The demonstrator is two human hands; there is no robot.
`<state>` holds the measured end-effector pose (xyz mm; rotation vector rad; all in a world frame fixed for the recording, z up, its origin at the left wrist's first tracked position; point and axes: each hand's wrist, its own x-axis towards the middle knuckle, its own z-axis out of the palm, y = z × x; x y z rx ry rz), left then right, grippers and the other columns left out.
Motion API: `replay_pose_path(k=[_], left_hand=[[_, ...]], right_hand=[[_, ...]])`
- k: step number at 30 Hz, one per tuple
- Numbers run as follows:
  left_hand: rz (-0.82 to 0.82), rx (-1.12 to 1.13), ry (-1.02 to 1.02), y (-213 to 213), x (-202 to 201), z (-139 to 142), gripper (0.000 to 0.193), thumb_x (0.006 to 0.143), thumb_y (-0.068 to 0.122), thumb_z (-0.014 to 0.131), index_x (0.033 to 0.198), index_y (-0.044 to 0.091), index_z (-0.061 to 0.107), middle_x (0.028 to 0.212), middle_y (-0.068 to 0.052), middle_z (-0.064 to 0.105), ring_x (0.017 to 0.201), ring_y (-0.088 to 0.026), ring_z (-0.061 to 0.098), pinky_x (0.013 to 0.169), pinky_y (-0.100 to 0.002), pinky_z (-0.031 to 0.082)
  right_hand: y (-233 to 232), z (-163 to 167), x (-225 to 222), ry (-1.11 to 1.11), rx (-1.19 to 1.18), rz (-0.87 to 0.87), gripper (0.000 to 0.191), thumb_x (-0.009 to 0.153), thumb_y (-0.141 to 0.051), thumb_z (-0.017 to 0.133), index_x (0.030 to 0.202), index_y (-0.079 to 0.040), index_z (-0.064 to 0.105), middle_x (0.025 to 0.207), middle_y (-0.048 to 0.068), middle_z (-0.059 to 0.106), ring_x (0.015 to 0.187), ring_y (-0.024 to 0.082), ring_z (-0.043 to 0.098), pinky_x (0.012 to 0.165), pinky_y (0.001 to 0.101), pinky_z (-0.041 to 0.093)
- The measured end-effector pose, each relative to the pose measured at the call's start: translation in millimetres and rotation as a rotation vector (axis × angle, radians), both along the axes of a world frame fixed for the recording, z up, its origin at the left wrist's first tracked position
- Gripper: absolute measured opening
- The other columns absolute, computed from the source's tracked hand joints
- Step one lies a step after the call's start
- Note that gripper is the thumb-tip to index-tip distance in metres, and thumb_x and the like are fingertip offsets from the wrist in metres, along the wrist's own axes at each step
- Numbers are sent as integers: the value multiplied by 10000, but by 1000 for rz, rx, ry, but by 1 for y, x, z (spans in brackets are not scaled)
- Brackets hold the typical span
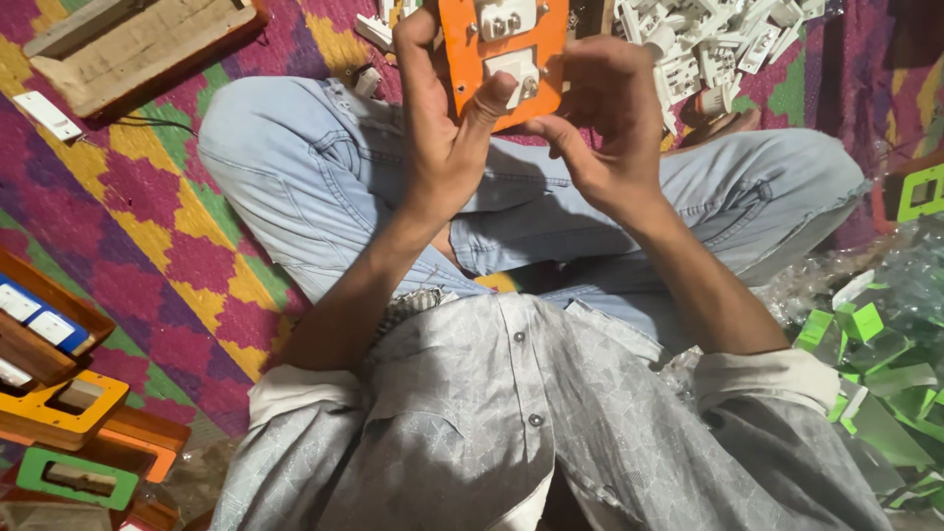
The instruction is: The person assembles an orange switchboard by inserting white socket modules into the frame and securing them with screws. They repeatedly pick up modules, align them, and tighten screws using a screwdriver, working on multiple switchboard units.
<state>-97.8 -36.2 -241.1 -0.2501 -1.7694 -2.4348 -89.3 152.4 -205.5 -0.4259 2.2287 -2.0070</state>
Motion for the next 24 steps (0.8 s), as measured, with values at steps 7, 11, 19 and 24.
replay_pose_path(k=[7,11,19,24], left_hand=[[-133,112,-46,2,-3,1,486,1150,198,694,1432,70,320,1338,-106,613,1226,-157,617,1073,-308,539],[-167,175,-59,4,-2,-2,459,1167,119,681,1432,72,309,1375,-106,587,1265,-161,589,1101,-313,507],[-182,149,-86,3,1,-3,589,1116,-2,702,1497,58,256,1383,-137,596,1272,-194,659,1118,-336,577],[-146,111,-59,2,2,-3,638,1113,-17,716,1527,62,238,1397,-154,601,1276,-206,668,1114,-333,597]], right_hand=[[15,4,-1,69,17,-43,461,1126,163,701,1411,-25,391,1355,90,506,966,141,698,687,221,588],[18,7,-1,53,75,-45,432,1133,156,676,1413,-13,394,1405,101,503,1005,170,752,699,215,610],[15,9,-4,153,182,-24,444,1062,202,656,1404,-9,469,1302,136,631,1076,209,755,863,273,657],[11,11,-5,155,154,0,464,1049,237,644,1409,-14,491,1293,126,651,1086,207,761,906,281,668]])
